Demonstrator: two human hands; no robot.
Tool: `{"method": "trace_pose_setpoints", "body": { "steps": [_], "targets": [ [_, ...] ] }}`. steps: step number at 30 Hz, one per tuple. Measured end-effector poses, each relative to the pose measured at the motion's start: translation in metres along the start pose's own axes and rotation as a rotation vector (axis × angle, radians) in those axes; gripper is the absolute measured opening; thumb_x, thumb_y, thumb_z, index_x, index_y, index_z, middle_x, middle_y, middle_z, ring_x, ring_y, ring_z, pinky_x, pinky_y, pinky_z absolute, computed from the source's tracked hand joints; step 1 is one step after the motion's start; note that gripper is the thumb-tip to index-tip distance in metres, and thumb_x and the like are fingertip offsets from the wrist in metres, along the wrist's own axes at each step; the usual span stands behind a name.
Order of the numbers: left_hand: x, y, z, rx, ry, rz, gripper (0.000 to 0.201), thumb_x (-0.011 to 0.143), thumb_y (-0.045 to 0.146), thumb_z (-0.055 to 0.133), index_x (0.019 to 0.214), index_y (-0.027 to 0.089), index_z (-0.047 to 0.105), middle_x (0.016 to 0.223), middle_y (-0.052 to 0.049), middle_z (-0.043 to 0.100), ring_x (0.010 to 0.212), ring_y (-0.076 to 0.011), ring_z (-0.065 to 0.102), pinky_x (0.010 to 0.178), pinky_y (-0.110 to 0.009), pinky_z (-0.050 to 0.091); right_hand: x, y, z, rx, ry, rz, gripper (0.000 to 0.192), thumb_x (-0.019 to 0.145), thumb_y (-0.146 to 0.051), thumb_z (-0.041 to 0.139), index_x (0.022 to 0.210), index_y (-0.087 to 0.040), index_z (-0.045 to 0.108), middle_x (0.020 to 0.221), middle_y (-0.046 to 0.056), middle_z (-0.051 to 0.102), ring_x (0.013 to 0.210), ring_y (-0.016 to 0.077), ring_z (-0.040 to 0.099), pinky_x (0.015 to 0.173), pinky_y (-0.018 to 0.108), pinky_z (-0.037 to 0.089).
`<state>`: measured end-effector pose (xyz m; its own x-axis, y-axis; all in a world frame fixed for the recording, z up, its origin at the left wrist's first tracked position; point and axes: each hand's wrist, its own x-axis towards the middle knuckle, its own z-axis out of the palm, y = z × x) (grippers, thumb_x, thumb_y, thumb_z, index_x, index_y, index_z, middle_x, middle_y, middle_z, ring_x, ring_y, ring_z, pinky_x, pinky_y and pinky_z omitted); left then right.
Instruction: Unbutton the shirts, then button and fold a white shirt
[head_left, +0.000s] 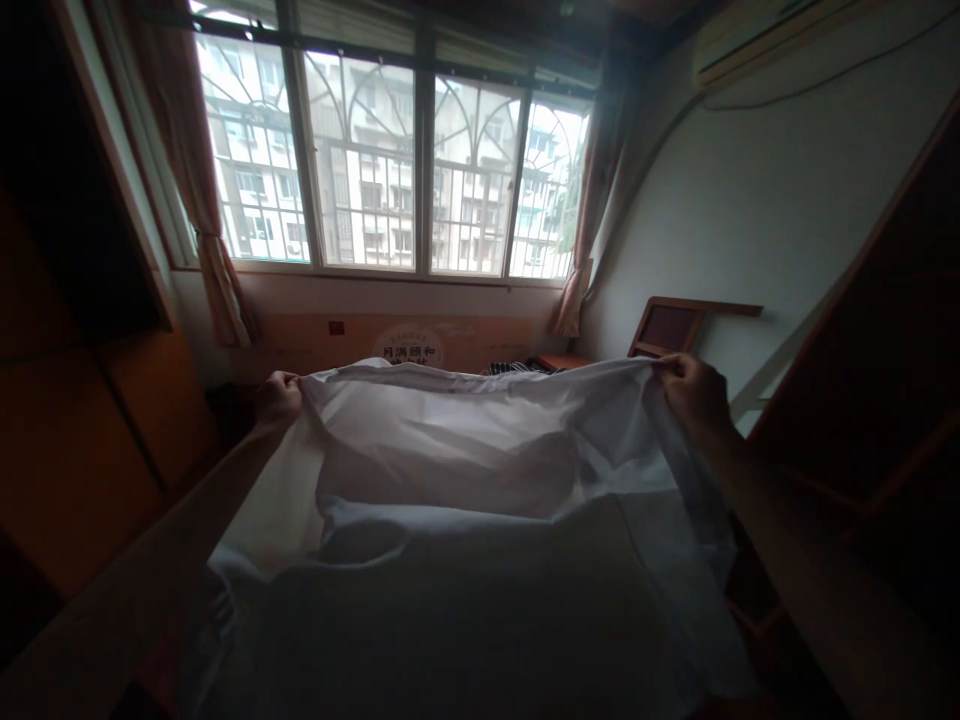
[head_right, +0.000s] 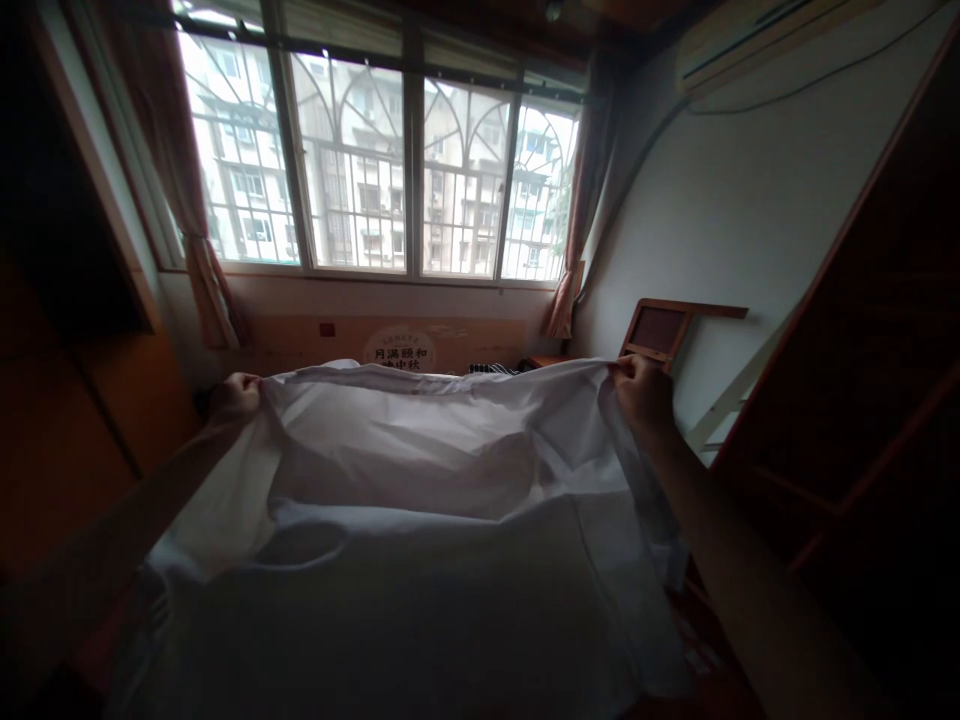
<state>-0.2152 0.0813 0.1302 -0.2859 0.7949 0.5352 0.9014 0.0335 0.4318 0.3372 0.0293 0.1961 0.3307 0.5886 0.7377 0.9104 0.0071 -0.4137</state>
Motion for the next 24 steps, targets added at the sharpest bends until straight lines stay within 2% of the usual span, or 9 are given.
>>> {"method": "trace_pose_setpoints", "body": {
  "steps": [3, 5, 7, 11, 14, 16, 19, 22, 24],
  "targets": [
    [-0.009, 0.018, -0.003, 0.088, 0.073, -0.012, 0.026, 0.086, 0.026, 0.030, 0.092, 0.008, 0.049, 0.081, -0.008, 0.058, 0.074, -0.0173, 0.054, 0.062, -0.027, 0.040, -0.003, -0.008, 0.002, -0.097, -0.026, 0.078, 0.015, 0.076, -0.023, 0.050, 0.085, -0.013, 0.058, 0.080, 0.011, 0.062, 0.071, 0.0171, 0.056, 0.064, 0.028, 0.039],
    [-0.021, 0.031, 0.001, 0.147, 0.146, 0.128, 0.024, 0.085, 0.023, 0.032, 0.097, 0.009, 0.048, 0.091, -0.009, 0.057, 0.086, -0.0198, 0.052, 0.072, -0.030, 0.041, -0.011, -0.010, 0.009, -0.164, -0.098, 0.019, 0.019, 0.073, -0.023, 0.054, 0.089, -0.014, 0.056, 0.080, 0.010, 0.062, 0.070, 0.0187, 0.056, 0.063, 0.029, 0.039],
    [-0.036, 0.045, 0.009, 0.124, 0.121, 0.324, 0.022, 0.084, 0.020, 0.034, 0.097, 0.009, 0.049, 0.095, -0.008, 0.056, 0.093, -0.0206, 0.051, 0.079, -0.031, 0.040, -0.021, -0.010, 0.022, -0.160, -0.155, -0.106, 0.026, 0.070, -0.023, 0.059, 0.093, -0.014, 0.054, 0.084, 0.009, 0.062, 0.074, 0.0201, 0.057, 0.064, 0.029, 0.041],
    [-0.072, 0.078, 0.034, -0.063, -0.231, 0.583, 0.017, 0.083, 0.024, 0.040, 0.090, 0.016, 0.053, 0.091, -0.005, 0.060, 0.082, -0.0161, 0.056, 0.076, -0.028, 0.044, -0.045, -0.019, 0.056, -0.001, -0.326, -0.306, 0.025, 0.070, -0.020, 0.057, 0.094, -0.015, 0.054, 0.094, 0.008, 0.062, 0.082, 0.0183, 0.059, 0.073, 0.028, 0.044],
    [-0.105, 0.104, 0.053, -0.186, -0.435, 0.817, 0.028, 0.082, 0.030, 0.044, 0.106, 0.017, 0.051, 0.106, -0.008, 0.058, 0.095, -0.0184, 0.055, 0.085, -0.032, 0.042, -0.065, -0.036, 0.083, 0.068, -0.531, -0.349, 0.031, 0.074, -0.019, 0.053, 0.104, -0.016, 0.052, 0.102, 0.008, 0.061, 0.078, 0.0171, 0.060, 0.072, 0.029, 0.045],
    [-0.127, 0.117, 0.066, -0.179, -0.551, 0.910, 0.044, 0.078, 0.030, 0.051, 0.120, 0.020, 0.043, 0.121, -0.009, 0.051, 0.109, -0.0222, 0.047, 0.091, -0.036, 0.038, -0.079, -0.050, 0.100, 0.069, -0.668, -0.391, 0.039, 0.075, -0.018, 0.052, 0.113, -0.014, 0.049, 0.106, 0.011, 0.060, 0.087, 0.0214, 0.060, 0.077, 0.032, 0.045],
    [-0.151, 0.125, 0.087, -0.062, -0.684, 0.923, 0.057, 0.074, 0.020, 0.051, 0.129, 0.018, 0.034, 0.131, -0.013, 0.041, 0.119, -0.0267, 0.037, 0.097, -0.040, 0.031, -0.098, -0.068, 0.125, 0.098, -0.766, -0.456, 0.053, 0.073, -0.023, 0.057, 0.123, -0.013, 0.044, 0.119, 0.014, 0.053, 0.104, 0.0242, 0.053, 0.088, 0.034, 0.041],
    [-0.162, 0.123, 0.100, -0.003, -0.762, 0.912, 0.055, 0.076, 0.019, 0.047, 0.130, 0.017, 0.033, 0.134, -0.014, 0.036, 0.124, -0.0291, 0.030, 0.098, -0.043, 0.028, -0.111, -0.079, 0.149, 0.112, -0.841, -0.506, 0.059, 0.072, -0.028, 0.060, 0.127, -0.016, 0.040, 0.126, 0.013, 0.047, 0.111, 0.0234, 0.048, 0.093, 0.033, 0.038],
    [-0.166, 0.120, 0.101, -0.019, -0.789, 0.917, 0.051, 0.078, 0.020, 0.044, 0.129, 0.018, 0.035, 0.135, -0.013, 0.035, 0.126, -0.0290, 0.027, 0.099, -0.044, 0.027, -0.115, -0.084, 0.164, 0.095, -0.867, -0.507, 0.059, 0.073, -0.033, 0.059, 0.127, -0.019, 0.040, 0.129, 0.012, 0.044, 0.114, 0.0243, 0.045, 0.094, 0.035, 0.037]
  ]
}}
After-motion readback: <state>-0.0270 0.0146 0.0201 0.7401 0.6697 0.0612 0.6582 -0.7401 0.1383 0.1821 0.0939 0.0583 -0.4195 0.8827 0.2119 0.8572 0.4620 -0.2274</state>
